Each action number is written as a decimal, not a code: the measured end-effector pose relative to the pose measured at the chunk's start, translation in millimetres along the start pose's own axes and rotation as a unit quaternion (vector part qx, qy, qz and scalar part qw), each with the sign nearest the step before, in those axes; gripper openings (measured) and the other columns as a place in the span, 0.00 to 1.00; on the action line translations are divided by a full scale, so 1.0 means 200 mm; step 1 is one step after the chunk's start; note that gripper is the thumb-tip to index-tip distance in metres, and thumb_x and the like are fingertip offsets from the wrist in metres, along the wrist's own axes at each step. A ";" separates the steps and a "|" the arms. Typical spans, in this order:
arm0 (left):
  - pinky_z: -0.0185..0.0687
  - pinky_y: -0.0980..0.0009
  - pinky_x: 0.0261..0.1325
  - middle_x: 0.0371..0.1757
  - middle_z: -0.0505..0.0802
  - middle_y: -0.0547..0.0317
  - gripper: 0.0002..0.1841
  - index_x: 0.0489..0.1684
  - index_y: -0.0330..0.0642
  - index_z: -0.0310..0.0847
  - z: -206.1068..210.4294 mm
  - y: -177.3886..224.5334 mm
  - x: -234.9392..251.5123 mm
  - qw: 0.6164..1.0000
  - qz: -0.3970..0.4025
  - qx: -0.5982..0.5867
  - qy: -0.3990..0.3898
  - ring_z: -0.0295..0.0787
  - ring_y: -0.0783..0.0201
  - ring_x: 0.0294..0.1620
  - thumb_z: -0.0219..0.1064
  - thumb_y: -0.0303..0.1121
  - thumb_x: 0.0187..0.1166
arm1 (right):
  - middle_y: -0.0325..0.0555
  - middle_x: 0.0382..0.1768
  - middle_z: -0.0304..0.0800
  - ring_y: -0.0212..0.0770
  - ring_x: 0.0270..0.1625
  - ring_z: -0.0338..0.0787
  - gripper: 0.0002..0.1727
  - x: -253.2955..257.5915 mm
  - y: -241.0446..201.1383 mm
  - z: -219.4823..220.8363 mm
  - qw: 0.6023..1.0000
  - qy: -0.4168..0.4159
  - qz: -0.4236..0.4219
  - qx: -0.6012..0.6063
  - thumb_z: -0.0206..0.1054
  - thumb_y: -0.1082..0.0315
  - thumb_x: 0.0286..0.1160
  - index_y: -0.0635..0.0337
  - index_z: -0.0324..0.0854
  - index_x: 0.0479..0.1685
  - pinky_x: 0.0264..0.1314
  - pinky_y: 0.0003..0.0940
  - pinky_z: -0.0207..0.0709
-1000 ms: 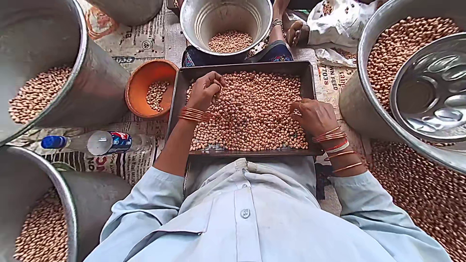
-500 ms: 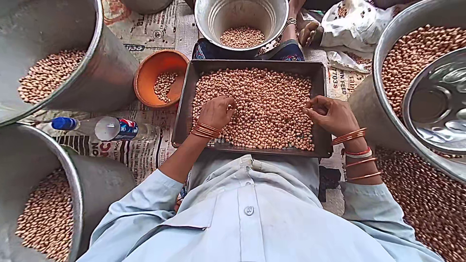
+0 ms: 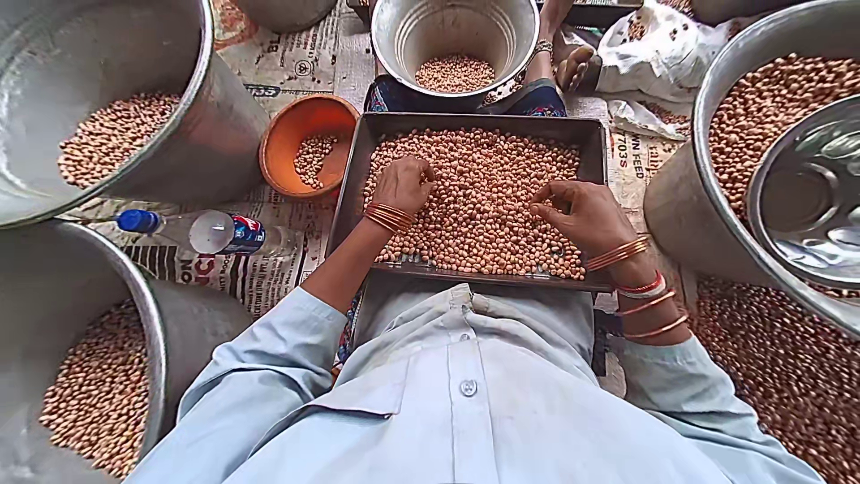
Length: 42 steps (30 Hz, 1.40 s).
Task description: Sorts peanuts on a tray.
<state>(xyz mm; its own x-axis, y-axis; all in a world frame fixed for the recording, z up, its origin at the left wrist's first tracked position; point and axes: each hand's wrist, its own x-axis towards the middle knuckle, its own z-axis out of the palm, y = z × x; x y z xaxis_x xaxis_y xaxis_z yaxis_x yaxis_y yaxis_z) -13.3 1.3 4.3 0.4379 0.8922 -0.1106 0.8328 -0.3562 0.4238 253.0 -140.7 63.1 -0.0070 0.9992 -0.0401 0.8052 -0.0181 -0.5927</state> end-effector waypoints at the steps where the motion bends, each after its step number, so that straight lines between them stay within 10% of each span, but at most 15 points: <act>1: 0.80 0.35 0.63 0.52 0.93 0.36 0.11 0.52 0.37 0.91 -0.01 -0.01 0.00 1.000 -0.001 -0.004 -0.004 0.90 0.36 0.57 0.70 0.31 0.79 | 0.45 0.24 0.84 0.46 0.26 0.80 0.06 0.04 -0.03 0.04 1.000 -0.015 -0.017 -0.020 0.72 0.64 0.80 0.55 0.92 0.44 0.32 0.51 0.73; 4: 0.80 0.35 0.55 0.42 0.93 0.38 0.12 0.53 0.38 0.91 -0.13 -0.09 0.01 0.999 -0.022 -0.014 0.048 0.89 0.38 0.46 0.71 0.34 0.79 | 0.51 0.39 0.94 0.55 0.44 0.93 0.08 0.18 -0.09 0.17 0.992 -0.055 -0.077 -0.081 0.70 0.62 0.79 0.53 0.93 0.46 0.46 0.61 0.81; 11: 0.61 0.31 0.80 0.69 0.82 0.25 0.19 0.63 0.38 0.85 -0.50 -0.30 -0.10 0.971 -0.077 0.079 0.213 0.71 0.26 0.78 0.71 0.31 0.75 | 0.58 0.46 0.92 0.61 0.46 0.93 0.09 0.34 -0.20 0.36 0.968 -0.097 -0.111 -0.205 0.69 0.69 0.77 0.57 0.91 0.50 0.42 0.59 0.83; 16: 0.79 0.41 0.62 0.43 0.93 0.41 0.07 0.43 0.40 0.94 -0.11 -0.08 -0.25 0.996 0.077 -0.005 0.053 0.87 0.38 0.54 0.77 0.31 0.73 | 0.59 0.45 0.92 0.62 0.45 0.93 0.09 0.34 -0.19 0.36 0.969 -0.103 -0.100 -0.200 0.69 0.69 0.77 0.57 0.91 0.51 0.40 0.61 0.81; 21: 0.81 0.43 0.62 0.48 0.93 0.43 0.07 0.43 0.43 0.94 0.15 0.02 -0.28 0.993 0.089 0.038 -0.061 0.87 0.40 0.59 0.77 0.33 0.73 | 0.55 0.46 0.92 0.60 0.47 0.93 0.10 0.32 -0.16 0.37 0.967 -0.131 -0.104 -0.194 0.68 0.65 0.78 0.54 0.90 0.52 0.42 0.61 0.81; 27: 0.85 0.48 0.50 0.38 0.93 0.47 0.08 0.43 0.37 0.90 0.12 0.01 -0.29 0.989 0.089 -0.084 -0.079 0.91 0.50 0.42 0.74 0.32 0.75 | 0.57 0.47 0.92 0.61 0.51 0.92 0.09 0.26 -0.24 0.31 0.975 -0.154 -0.100 -0.122 0.71 0.67 0.77 0.57 0.91 0.51 0.47 0.62 0.83; 34: 0.80 0.78 0.40 0.33 0.89 0.66 0.09 0.45 0.36 0.85 0.04 0.09 -0.31 0.899 0.018 -0.332 -0.284 0.81 0.80 0.32 0.73 0.19 0.71 | 0.49 0.39 0.92 0.51 0.37 0.92 0.05 0.10 -0.41 0.34 0.969 -0.087 -0.228 -0.041 0.73 0.72 0.72 0.57 0.91 0.43 0.35 0.51 0.84; 37: 0.78 0.74 0.37 0.30 0.90 0.63 0.02 0.39 0.36 0.89 -0.01 -0.02 -0.22 0.929 0.000 -0.266 -0.258 0.81 0.75 0.28 0.74 0.22 0.74 | 0.51 0.41 0.93 0.52 0.39 0.93 0.09 0.09 -0.36 0.31 0.973 -0.060 -0.214 -0.062 0.72 0.71 0.74 0.56 0.91 0.50 0.37 0.52 0.85; 42: 0.77 0.33 0.64 0.53 0.93 0.36 0.09 0.50 0.40 0.92 -0.41 -0.24 -0.12 0.991 -0.114 0.032 0.057 0.89 0.36 0.59 0.68 0.28 0.78 | 0.58 0.42 0.93 0.62 0.41 0.93 0.18 0.01 -0.11 0.12 0.993 -0.057 -0.039 -0.091 0.76 0.68 0.75 0.58 0.85 0.64 0.41 0.64 0.84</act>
<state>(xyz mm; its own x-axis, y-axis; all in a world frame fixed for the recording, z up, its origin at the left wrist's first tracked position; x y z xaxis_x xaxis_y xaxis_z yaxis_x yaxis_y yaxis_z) -91.5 19.6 60.0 0.1983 0.9758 -0.0924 0.9271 -0.1561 0.3409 219.8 -139.3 56.5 -0.1324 0.9865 -0.0966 0.8930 0.0764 -0.4436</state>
